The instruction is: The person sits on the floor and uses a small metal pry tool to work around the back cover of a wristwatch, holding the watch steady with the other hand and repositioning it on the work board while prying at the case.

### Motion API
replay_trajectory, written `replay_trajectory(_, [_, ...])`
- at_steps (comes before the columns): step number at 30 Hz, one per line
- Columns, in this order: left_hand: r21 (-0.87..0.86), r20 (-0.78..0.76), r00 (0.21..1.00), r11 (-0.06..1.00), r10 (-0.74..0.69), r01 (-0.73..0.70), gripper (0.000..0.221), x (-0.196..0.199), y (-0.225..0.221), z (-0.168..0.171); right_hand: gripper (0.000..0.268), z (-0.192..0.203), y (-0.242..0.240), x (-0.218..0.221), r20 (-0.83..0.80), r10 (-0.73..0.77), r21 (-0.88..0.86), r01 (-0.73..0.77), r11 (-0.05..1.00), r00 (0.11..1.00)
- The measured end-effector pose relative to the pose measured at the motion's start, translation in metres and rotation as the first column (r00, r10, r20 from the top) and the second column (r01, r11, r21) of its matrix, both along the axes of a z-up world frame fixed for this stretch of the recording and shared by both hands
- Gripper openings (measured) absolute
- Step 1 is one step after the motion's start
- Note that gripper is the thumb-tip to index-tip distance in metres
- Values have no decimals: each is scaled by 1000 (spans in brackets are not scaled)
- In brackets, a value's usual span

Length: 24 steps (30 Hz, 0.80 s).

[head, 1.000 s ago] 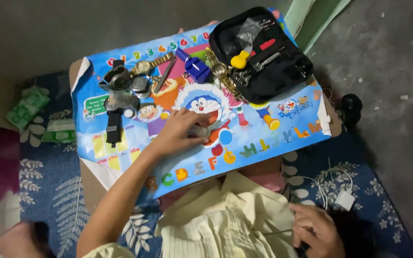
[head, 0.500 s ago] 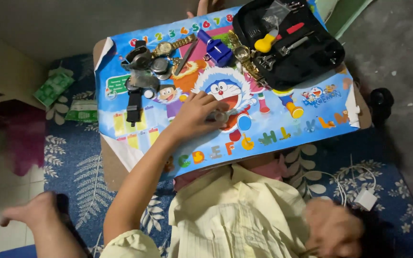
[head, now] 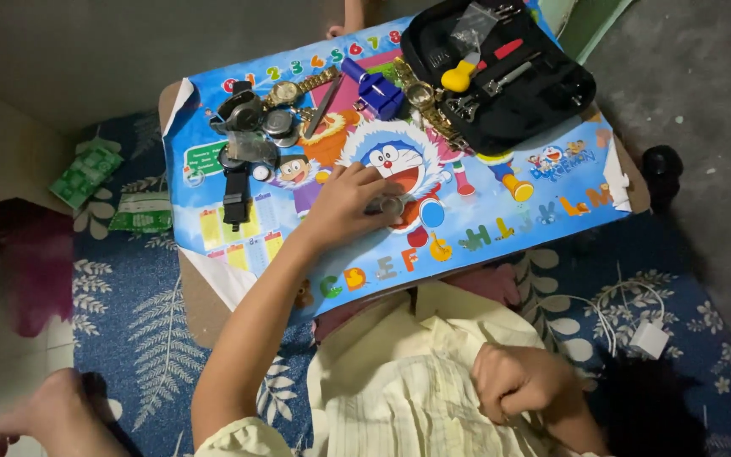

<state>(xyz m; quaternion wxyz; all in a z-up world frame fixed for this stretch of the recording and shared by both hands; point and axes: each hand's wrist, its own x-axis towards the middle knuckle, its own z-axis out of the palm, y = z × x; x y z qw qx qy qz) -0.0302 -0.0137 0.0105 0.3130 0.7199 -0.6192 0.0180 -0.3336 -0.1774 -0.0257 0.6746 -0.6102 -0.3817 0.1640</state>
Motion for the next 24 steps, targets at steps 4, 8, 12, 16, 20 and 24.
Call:
replay_trajectory(4, [35, -17, 1000, 999, 7, -6, 40, 0, 0, -1, 18, -2, -17, -3, 8, 80, -304, -74, 950, 997])
replay_trajectory(8, [-3, -7, 1000, 1000, -2, 2, 40, 3, -1, -6, 25, -10, -24, -12, 44, 148, -196, -137, 971, 988])
replay_trajectory(12, [12, -2, 1000, 1000, -27, 27, 42, 7, -2, -4, 12, -8, -25, -13, 9, 240, 8, -240, 971, 971])
replay_trajectory(16, [31, -14, 999, 999, -44, 44, 40, 12, -3, -10, 11, -6, -28, -8, 2, 275, 24, -275, 961, 962])
replay_trajectory(20, [21, 4, 999, 999, -46, 46, 39, 12, -3, -9, 20, 14, -18, 3, 48, 352, 109, -355, 929, 935])
replay_trajectory(24, [30, 30, 999, 999, -32, 31, 41, 11, -3, -10, 30, 19, -16, 1, 5, 272, 39, -272, 962, 962])
